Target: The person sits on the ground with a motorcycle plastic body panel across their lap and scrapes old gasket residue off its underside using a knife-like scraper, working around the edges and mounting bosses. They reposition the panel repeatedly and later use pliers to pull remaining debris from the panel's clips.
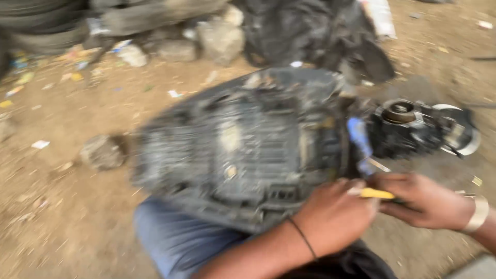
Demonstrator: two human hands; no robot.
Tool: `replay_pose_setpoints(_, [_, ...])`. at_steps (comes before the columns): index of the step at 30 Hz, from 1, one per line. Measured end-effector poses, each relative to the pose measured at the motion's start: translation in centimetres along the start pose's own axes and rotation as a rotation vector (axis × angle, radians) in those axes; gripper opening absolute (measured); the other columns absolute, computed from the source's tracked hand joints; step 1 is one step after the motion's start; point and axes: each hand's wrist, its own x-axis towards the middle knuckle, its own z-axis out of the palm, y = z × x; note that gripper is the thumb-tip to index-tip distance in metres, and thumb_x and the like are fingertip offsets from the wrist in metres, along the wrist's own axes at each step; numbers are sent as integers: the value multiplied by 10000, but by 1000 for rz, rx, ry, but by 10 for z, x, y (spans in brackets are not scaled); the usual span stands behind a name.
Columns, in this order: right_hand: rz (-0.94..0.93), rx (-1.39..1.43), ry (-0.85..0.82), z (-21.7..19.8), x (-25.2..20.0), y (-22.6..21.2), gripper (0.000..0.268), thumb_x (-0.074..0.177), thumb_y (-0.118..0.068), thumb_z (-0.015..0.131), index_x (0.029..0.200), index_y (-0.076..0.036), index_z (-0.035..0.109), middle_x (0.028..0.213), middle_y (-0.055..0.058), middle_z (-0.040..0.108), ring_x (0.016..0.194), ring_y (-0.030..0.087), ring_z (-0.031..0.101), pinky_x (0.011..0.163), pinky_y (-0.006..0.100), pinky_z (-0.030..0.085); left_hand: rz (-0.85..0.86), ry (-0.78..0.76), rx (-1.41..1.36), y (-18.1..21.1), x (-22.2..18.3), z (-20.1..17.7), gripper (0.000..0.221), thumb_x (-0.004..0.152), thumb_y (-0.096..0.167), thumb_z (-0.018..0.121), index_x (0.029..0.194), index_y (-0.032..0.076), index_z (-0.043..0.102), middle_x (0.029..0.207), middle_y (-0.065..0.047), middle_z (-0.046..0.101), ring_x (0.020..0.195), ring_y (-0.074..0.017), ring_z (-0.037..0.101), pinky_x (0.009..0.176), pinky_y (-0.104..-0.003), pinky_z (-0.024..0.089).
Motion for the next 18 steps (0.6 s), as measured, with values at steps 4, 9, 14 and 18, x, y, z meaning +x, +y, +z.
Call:
replay_pose_setpoints(4, [162, 36, 106, 26, -14, 22, 409, 818, -146, 780, 1201, -55, 670, 993, 131, 715, 877, 345, 711, 731, 446, 553, -7, -224, -185, -14, 0, 4, 192, 953, 90, 612, 1123, 37, 683, 1020, -148, 682, 950, -359, 674, 769, -465, 539])
replay_pose_setpoints(9, [174, 91, 222, 38, -2, 52, 289, 856, -128, 734, 1131, -64, 672, 975, 108, 703, 891, 304, 721, 754, 414, 564, -206, -394, -101, -3, 14, -29, 254, 916, 216, 663, 1049, 0, 667, 1053, -165, 660, 1051, -358, 619, 916, -475, 482])
replay_pose_setpoints(14, [-15, 168, 214, 12, 34, 34, 285, 863, -118, 745, 1131, -49, 680, 1040, 103, 729, 952, 290, 729, 812, 402, 571, -460, -192, 63, 17, -3, -24, 371, 870, 312, 710, 1076, 4, 696, 1020, -159, 679, 1006, -366, 614, 873, -514, 438])
replay_pose_setpoints(18, [-62, 210, 75, 0, 46, -2, 297, 862, -158, 760, 1135, -57, 707, 1100, 95, 759, 975, 278, 754, 840, 395, 587, -633, -191, 127, 27, -15, -44, 269, 857, 336, 729, 945, 83, 739, 996, -119, 702, 1056, -334, 611, 895, -512, 425])
